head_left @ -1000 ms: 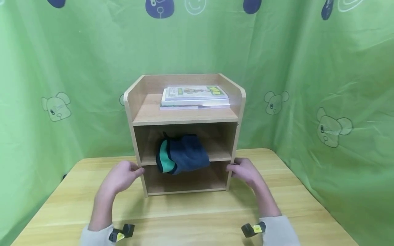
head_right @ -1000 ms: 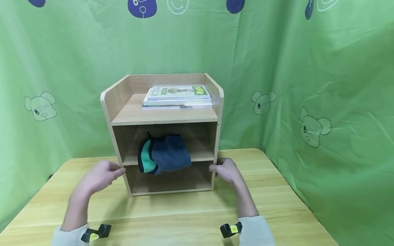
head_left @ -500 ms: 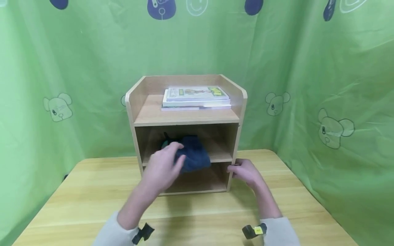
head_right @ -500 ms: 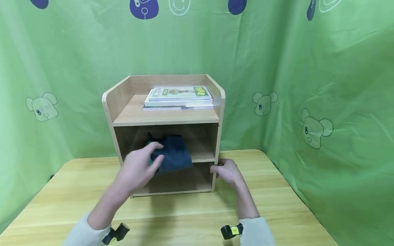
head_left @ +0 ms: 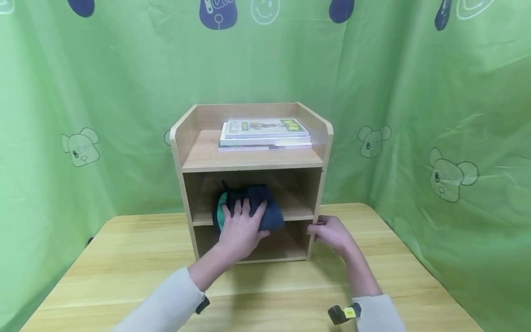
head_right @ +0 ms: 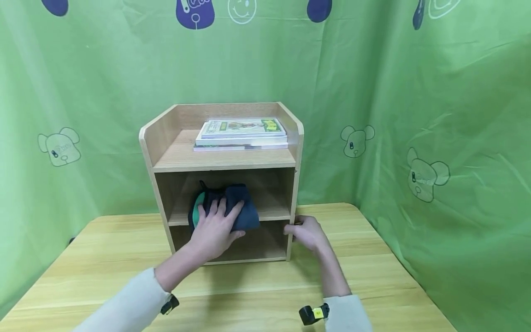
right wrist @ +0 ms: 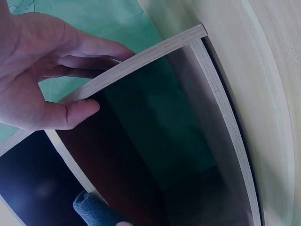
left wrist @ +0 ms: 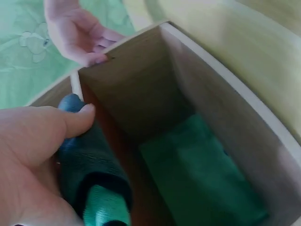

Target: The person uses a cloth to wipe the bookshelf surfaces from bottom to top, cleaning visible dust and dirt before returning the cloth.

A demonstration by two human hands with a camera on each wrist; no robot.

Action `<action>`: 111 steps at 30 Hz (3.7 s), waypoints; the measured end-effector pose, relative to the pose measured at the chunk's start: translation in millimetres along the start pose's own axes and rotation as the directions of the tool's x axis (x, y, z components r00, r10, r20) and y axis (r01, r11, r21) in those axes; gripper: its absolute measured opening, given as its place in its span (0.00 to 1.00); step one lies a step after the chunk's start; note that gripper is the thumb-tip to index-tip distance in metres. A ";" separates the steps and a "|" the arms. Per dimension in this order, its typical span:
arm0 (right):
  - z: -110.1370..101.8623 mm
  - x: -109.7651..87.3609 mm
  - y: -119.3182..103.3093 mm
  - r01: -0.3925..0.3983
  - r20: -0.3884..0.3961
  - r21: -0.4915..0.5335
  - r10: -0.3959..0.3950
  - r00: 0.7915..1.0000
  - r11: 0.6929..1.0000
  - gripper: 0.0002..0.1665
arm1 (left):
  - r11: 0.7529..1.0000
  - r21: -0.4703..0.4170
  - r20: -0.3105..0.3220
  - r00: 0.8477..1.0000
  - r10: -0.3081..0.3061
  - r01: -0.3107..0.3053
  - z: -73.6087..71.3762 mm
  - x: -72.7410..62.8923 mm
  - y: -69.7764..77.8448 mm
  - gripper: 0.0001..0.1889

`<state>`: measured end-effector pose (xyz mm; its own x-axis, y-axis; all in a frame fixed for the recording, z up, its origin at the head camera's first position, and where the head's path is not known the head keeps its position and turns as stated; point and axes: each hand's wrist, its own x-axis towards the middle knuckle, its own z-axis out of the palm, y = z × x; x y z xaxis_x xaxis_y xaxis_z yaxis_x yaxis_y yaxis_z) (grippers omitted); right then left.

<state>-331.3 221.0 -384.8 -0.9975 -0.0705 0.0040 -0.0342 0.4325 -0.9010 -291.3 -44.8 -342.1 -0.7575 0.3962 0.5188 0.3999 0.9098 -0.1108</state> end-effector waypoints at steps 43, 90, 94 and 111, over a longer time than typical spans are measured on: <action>1.6 0.3 5.8 0.079 -0.038 0.052 -0.077 0.996 0.996 0.24 | 0.900 -0.434 -0.292 0.938 -0.190 0.047 30.8 48.3 98.0 0.18; 2.6 -3.2 7.6 0.054 -0.085 0.075 -0.048 0.995 0.996 0.21 | 0.966 -0.258 0.020 0.999 0.034 -0.028 4.2 56.0 89.9 0.15; 2.3 -3.1 7.4 0.077 -0.041 0.097 -0.074 0.996 0.992 0.24 | 0.898 -0.439 -0.055 0.996 -0.065 0.035 9.7 54.7 91.0 0.21; 1.4 -1.5 7.2 0.064 -0.025 0.134 -0.062 0.998 0.989 0.25 | 0.691 -0.723 -0.255 0.930 -0.263 -0.003 -24.3 78.4 105.3 0.21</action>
<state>-329.9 223.0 -391.9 -0.9947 -0.0746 0.0702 -0.0897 0.3024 -0.9490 -296.0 79.1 -292.5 -0.6785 0.0977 0.7281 0.6514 0.5383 0.5348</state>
